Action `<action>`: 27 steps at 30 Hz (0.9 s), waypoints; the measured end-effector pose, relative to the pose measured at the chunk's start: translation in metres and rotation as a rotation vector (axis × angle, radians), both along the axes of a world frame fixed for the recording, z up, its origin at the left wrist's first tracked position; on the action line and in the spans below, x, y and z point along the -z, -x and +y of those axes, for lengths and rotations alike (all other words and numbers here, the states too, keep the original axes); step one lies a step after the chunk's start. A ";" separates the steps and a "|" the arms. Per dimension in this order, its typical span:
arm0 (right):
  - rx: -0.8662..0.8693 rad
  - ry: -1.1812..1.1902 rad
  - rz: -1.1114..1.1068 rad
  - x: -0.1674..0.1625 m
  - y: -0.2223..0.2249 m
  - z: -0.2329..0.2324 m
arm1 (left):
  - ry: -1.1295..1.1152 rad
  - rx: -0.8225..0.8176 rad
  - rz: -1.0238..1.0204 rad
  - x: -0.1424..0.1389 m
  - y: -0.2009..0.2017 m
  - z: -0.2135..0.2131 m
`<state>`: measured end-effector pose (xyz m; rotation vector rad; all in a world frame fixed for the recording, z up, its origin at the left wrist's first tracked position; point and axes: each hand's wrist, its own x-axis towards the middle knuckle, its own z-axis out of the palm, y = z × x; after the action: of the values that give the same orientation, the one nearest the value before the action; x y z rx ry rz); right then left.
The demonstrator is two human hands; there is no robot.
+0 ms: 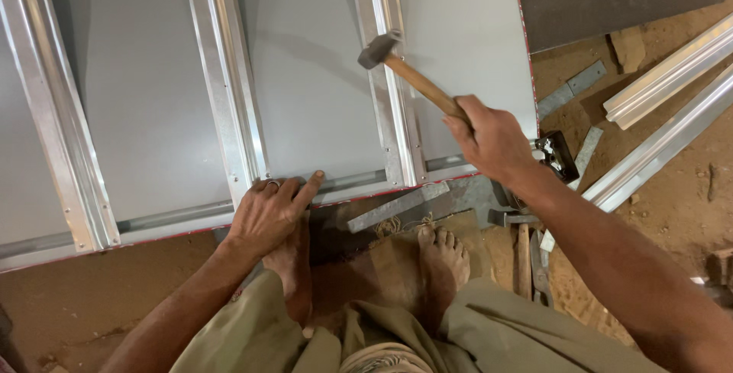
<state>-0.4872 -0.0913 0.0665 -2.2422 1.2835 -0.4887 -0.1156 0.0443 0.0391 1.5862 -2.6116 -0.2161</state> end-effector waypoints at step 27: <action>0.131 -0.069 -0.300 -0.075 -0.027 0.010 | -0.174 -0.151 0.628 0.002 0.056 -0.197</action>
<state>-0.4606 -0.0813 0.1412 -1.9474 1.2710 -0.7838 -0.1721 -0.1529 0.0369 1.4448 -2.0264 -0.8006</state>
